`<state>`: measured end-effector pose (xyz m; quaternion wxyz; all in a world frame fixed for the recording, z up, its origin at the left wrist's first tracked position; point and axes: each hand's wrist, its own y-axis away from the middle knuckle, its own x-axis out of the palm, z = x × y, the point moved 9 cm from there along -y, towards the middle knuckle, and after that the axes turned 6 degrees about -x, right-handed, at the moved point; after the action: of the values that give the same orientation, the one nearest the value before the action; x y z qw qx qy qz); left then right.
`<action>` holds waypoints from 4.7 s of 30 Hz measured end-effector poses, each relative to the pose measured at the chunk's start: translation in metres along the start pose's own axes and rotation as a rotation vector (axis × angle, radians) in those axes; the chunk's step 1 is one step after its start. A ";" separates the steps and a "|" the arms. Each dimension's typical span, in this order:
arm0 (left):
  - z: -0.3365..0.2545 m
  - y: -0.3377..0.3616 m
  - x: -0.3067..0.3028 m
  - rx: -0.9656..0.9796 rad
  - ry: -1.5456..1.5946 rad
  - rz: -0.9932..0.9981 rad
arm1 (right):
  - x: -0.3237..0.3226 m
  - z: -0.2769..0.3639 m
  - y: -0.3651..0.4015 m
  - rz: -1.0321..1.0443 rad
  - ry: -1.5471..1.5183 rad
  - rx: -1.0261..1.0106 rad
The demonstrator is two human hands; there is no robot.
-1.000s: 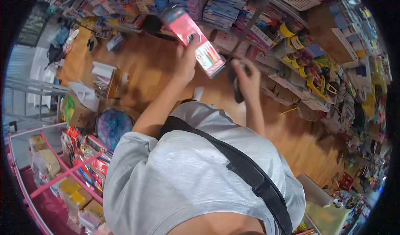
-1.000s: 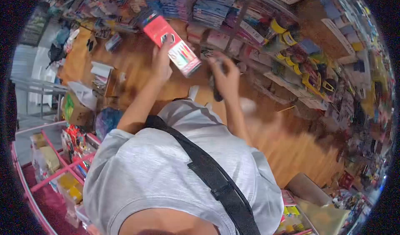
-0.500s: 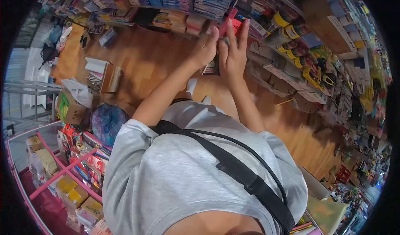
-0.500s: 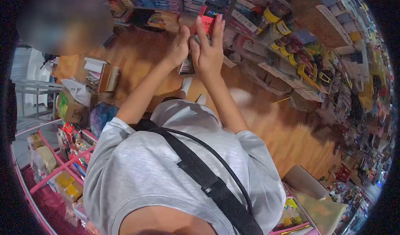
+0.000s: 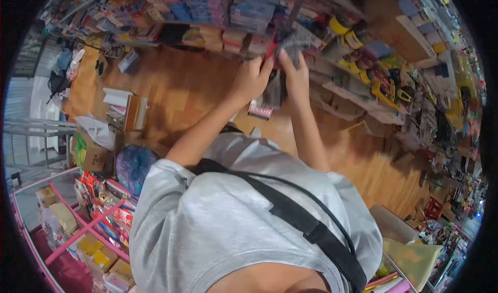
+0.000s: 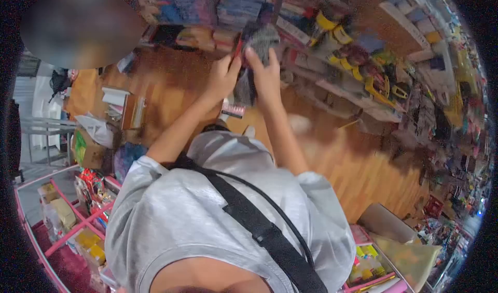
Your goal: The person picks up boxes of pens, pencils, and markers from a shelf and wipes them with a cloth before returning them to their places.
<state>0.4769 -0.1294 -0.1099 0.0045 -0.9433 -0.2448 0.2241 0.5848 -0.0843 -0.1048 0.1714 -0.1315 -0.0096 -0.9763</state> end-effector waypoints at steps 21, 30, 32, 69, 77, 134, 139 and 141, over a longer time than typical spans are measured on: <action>-0.008 -0.179 -0.159 0.312 0.452 -0.326 | 0.165 -0.027 -0.142 0.209 -0.011 0.106; -0.110 -0.239 -0.378 0.496 0.174 -0.732 | 0.223 -0.025 -0.160 0.563 -0.030 0.049; -0.149 -0.276 -0.418 0.577 -0.118 -0.736 | 0.205 -0.039 -0.174 0.435 -0.063 0.013; 0.035 -0.155 0.230 0.626 -0.817 0.747 | -0.169 -0.047 -0.034 -0.609 -0.381 0.086; 0.184 -0.234 0.326 0.773 -1.221 0.214 | -0.261 -0.026 -0.003 -0.760 -0.417 0.031; -0.118 -0.048 0.255 0.215 0.480 1.133 | -0.206 0.111 0.016 -0.452 0.778 -0.873; -0.137 -0.054 0.211 0.698 0.323 0.936 | -0.256 0.132 0.027 -0.813 0.150 -0.542; -0.142 -0.056 0.198 0.731 0.292 0.920 | -0.250 0.136 0.014 -0.555 0.044 -0.477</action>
<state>0.6661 0.0266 -0.0588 0.2643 -0.9108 0.2841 0.1407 0.8509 -0.0058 -0.0388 -0.1351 -0.1391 0.1869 -0.9630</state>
